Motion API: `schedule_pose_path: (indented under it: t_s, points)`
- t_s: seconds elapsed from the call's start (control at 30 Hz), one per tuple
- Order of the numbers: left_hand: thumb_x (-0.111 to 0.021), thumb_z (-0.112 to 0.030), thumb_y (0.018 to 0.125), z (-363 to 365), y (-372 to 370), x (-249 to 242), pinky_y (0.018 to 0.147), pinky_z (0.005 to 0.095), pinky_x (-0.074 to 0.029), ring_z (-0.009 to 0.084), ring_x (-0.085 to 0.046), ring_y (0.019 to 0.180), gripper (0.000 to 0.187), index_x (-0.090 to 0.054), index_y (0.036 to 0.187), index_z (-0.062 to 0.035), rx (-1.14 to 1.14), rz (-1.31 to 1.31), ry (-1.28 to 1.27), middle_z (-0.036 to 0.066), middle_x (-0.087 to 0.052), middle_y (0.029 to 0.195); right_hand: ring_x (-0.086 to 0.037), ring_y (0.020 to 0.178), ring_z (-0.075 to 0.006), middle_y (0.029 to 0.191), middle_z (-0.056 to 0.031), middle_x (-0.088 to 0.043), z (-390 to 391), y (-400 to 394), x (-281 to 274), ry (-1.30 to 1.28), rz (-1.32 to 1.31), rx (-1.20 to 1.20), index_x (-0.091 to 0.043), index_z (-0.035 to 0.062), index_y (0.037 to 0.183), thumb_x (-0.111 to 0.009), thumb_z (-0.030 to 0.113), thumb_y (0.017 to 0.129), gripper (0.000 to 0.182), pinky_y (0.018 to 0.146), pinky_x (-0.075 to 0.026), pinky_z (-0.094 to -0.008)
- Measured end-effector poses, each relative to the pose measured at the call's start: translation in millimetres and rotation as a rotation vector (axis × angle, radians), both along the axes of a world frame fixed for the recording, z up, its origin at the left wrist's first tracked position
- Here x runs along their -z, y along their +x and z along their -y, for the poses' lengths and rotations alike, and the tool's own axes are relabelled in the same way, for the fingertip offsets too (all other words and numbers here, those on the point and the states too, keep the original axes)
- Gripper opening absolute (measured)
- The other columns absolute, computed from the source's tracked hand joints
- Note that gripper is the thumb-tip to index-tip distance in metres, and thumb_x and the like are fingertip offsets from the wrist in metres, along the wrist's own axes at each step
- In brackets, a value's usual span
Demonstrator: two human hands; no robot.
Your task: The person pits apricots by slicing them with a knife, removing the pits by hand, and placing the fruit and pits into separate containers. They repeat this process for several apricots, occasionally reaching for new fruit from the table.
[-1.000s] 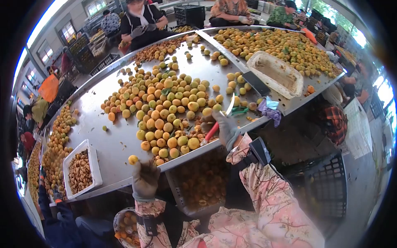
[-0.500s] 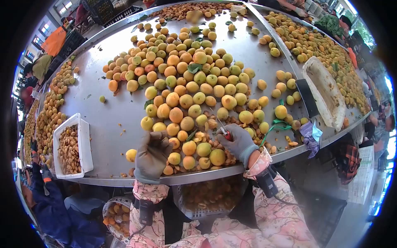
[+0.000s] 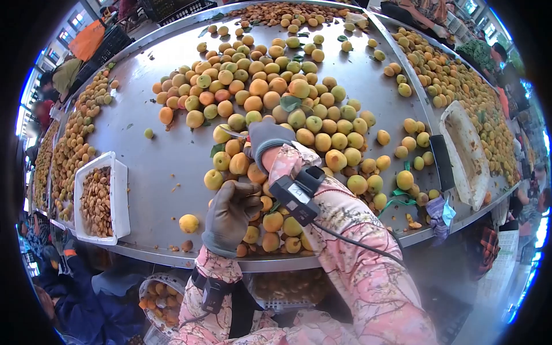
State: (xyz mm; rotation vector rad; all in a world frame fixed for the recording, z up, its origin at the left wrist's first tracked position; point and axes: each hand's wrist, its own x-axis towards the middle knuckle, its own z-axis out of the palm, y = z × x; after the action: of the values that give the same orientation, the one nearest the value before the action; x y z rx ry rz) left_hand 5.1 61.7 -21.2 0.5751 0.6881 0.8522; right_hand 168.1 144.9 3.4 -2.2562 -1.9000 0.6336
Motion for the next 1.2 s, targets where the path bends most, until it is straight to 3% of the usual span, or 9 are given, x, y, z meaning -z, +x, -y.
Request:
schedule_pose_path:
  t_s: [0.13, 0.4, 0.53, 0.6, 0.73, 0.8, 0.9, 0.97, 1.2]
  points:
    - [-0.040, -0.031, 0.098, -0.7, -2.6, 3.8, 0.078, 0.0334, -0.052, 0.0178, -0.062, 0.082, 0.038, -0.059, 0.100, 0.0023, 0.001, 0.063, 0.003, 0.012, -0.064, 0.098, -0.062, 0.096, -0.0324, 0.109, -0.0145, -0.060, -3.4, -5.5, 8.2, -0.176, 0.167, -0.035, -0.060, 0.0120, 0.102, -0.066, 0.040, 0.077, 0.038, 0.081, -0.050, -0.0417]
    - [-0.046, -0.030, 0.096, 1.3, 1.8, 11.4, 0.077, 0.0354, -0.052, 0.0191, -0.062, 0.085, 0.032, -0.057, 0.107, -0.0020, 0.031, 0.065, -0.094, 0.009, -0.063, 0.100, -0.061, 0.100, -0.0294, 0.107, -0.0129, -0.061, 26.8, 1.3, -1.4, -0.152, -0.021, 0.047, -0.051, 0.0126, 0.113, -0.070, 0.032, 0.074, 0.047, 0.082, -0.050, -0.0401]
    - [-0.048, -0.027, 0.096, 1.3, 8.7, -1.4, 0.078, 0.0345, -0.052, 0.0187, -0.062, 0.088, 0.034, -0.048, 0.122, -0.0048, -0.021, 0.013, -0.111, 0.007, -0.061, 0.106, -0.060, 0.096, -0.0248, 0.106, -0.0118, -0.060, 73.0, 7.8, 3.9, 0.165, -0.541, 0.121, -0.049, 0.0080, 0.117, -0.072, 0.018, 0.076, 0.047, 0.084, -0.048, -0.0353]
    - [-0.049, -0.024, 0.096, 4.1, 12.4, -5.7, 0.081, 0.0346, -0.052, 0.0188, -0.062, 0.091, 0.041, -0.037, 0.132, -0.0078, 0.130, 0.119, -0.006, 0.007, -0.058, 0.112, -0.057, 0.099, -0.0192, 0.111, -0.0104, -0.058, 101.3, 8.3, 3.2, 0.275, -0.998, 0.043, -0.046, 0.0061, 0.124, -0.067, 0.012, 0.081, 0.049, 0.086, -0.046, -0.0301]
    - [-0.058, -0.022, 0.092, 9.1, 19.3, -3.1, 0.089, 0.0345, -0.049, 0.0186, -0.057, 0.105, 0.050, -0.037, 0.134, -0.0042, 0.187, 0.088, 0.126, 0.008, -0.054, 0.118, -0.055, 0.101, -0.0150, 0.115, -0.0093, -0.056, 147.1, 21.4, -7.3, 0.337, -1.012, 0.060, -0.043, 0.0043, 0.128, -0.064, 0.012, 0.086, 0.048, 0.086, -0.045, -0.0262]
    - [-0.063, -0.016, 0.087, 10.7, 16.9, -11.1, 0.093, 0.0333, -0.046, 0.0182, -0.053, 0.110, 0.055, -0.038, 0.133, -0.0016, 0.182, 0.073, 0.109, 0.009, -0.051, 0.122, -0.056, 0.098, -0.0126, 0.108, -0.0085, -0.058, 164.5, 37.0, -7.4, 0.308, -1.034, 0.226, -0.045, 0.0041, 0.125, -0.062, 0.019, 0.089, 0.043, 0.084, -0.046, -0.0255]
    - [-0.062, -0.005, 0.075, 10.3, 16.1, -25.3, 0.099, 0.0317, -0.039, 0.0180, -0.049, 0.114, 0.062, -0.039, 0.132, 0.0012, 0.223, -0.136, 0.269, 0.009, -0.048, 0.126, -0.059, 0.073, -0.0091, 0.089, -0.0044, -0.062, 171.1, 53.7, -11.8, 0.260, -1.033, 0.167, -0.046, 0.0042, 0.119, -0.056, 0.030, 0.092, 0.038, 0.065, -0.049, -0.0244]
    - [-0.062, -0.002, 0.077, 9.1, 16.1, -24.2, 0.098, 0.0304, -0.040, 0.0163, -0.049, 0.112, 0.060, -0.040, 0.132, 0.0009, 0.229, -0.131, 0.289, 0.008, -0.049, 0.123, -0.055, 0.056, -0.0056, 0.079, -0.0018, -0.061, 173.4, 57.0, -11.2, 0.193, -1.075, 0.126, -0.048, 0.0055, 0.115, -0.053, 0.037, 0.093, 0.039, 0.051, -0.045, -0.0222]
    - [-0.061, -0.002, 0.077, 12.4, 14.4, -28.3, 0.096, 0.0310, -0.041, 0.0165, -0.050, 0.111, 0.056, -0.043, 0.130, 0.0004, 0.237, -0.293, 0.378, 0.009, -0.049, 0.124, -0.058, 0.068, -0.0097, 0.079, -0.0013, -0.060, 177.1, 49.1, -14.0, 0.175, -1.067, 0.142, -0.049, 0.0055, 0.115, -0.050, 0.033, 0.095, 0.034, 0.050, -0.045, -0.0215]
